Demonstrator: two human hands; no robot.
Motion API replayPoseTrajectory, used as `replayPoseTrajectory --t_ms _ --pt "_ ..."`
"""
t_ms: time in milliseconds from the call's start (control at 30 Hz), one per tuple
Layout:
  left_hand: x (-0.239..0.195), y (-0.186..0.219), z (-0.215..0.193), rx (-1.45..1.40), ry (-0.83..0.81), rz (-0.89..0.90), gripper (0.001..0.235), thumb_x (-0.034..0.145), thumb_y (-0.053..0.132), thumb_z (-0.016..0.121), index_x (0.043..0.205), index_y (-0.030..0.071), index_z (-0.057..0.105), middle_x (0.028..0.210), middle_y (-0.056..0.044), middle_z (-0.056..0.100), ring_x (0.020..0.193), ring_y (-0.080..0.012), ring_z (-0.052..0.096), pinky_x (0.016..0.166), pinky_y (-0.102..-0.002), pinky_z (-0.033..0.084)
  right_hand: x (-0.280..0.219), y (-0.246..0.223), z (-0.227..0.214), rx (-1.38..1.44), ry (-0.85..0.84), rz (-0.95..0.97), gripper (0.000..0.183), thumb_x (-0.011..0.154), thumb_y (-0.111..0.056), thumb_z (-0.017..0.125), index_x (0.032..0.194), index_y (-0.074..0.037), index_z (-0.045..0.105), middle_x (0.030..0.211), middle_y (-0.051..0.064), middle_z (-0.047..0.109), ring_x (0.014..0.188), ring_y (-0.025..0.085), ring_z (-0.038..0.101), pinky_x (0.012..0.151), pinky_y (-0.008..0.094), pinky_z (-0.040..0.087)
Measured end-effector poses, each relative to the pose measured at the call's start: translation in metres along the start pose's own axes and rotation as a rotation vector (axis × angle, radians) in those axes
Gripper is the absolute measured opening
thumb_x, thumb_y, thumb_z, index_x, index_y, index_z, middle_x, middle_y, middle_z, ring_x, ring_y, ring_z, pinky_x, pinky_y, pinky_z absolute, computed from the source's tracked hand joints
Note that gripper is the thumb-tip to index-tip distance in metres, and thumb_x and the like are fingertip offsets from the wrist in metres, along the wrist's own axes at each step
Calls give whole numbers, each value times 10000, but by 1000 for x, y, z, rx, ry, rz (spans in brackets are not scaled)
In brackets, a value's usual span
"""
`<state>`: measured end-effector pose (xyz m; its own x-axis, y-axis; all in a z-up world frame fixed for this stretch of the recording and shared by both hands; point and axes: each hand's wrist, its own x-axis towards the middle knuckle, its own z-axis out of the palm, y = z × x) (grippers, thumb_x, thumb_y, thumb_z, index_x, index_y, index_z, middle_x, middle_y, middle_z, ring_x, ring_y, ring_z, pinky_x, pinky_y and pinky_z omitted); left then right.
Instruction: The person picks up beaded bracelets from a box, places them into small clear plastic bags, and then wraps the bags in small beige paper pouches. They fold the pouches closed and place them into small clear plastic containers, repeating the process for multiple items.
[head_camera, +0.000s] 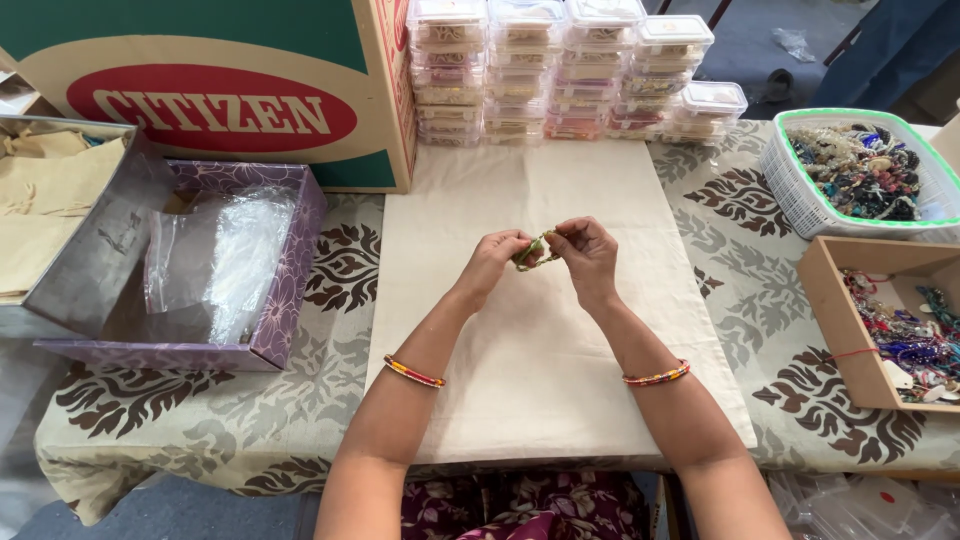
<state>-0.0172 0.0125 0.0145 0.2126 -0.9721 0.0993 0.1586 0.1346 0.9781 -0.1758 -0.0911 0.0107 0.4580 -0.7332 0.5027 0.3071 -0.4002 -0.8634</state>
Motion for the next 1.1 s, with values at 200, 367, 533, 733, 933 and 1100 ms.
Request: replayPoseTrajectory --t_ms 200,367,533,733,933,1100 --pt "-9 22 11 -315 84 32 236 1020 183 601 1154 55 748 1010 -30 761 957 -97 650 940 -300 478 -6 -3 15 278 -10 372 77 962 -44 712 1006 -42 649 907 65 731 750 115 684 659 279 580" --pt "-12 34 20 -112 241 134 322 951 98 630 1265 79 696 1139 21 744 1033 -99 625 940 -302 514 -13 -20 28 302 -47 426 154 911 -5 700 1037 -69 639 917 36 715 790 119 690 724 287 601" --pt "-9 22 10 325 393 204 385 884 27 619 1266 30 661 1129 -19 702 991 -120 638 872 -303 526 -21 -35 31 -212 -98 12 196 863 75 743 1000 -32 653 945 35 699 870 124 698 807 288 604" --pt "-6 17 10 14 239 134 265 892 32 615 1137 36 717 1017 -23 756 920 -112 661 902 -300 529 -13 -27 26 -246 -49 -14 235 901 75 706 1090 -35 623 1103 53 671 994 138 681 845 290 603" --pt "-6 15 6 -326 141 -5 184 941 66 646 1104 54 730 986 -24 742 936 -96 665 873 -272 508 -7 -29 21 307 -70 431 383 913 19 641 1269 -62 527 1104 75 675 998 147 684 876 296 609" --pt "-9 23 15 -429 251 22 281 954 44 639 1223 81 713 1111 -15 747 952 -61 604 825 -257 425 -12 -9 20 316 -31 437 260 929 30 693 1128 -23 535 982 98 693 868 179 711 787 337 619"
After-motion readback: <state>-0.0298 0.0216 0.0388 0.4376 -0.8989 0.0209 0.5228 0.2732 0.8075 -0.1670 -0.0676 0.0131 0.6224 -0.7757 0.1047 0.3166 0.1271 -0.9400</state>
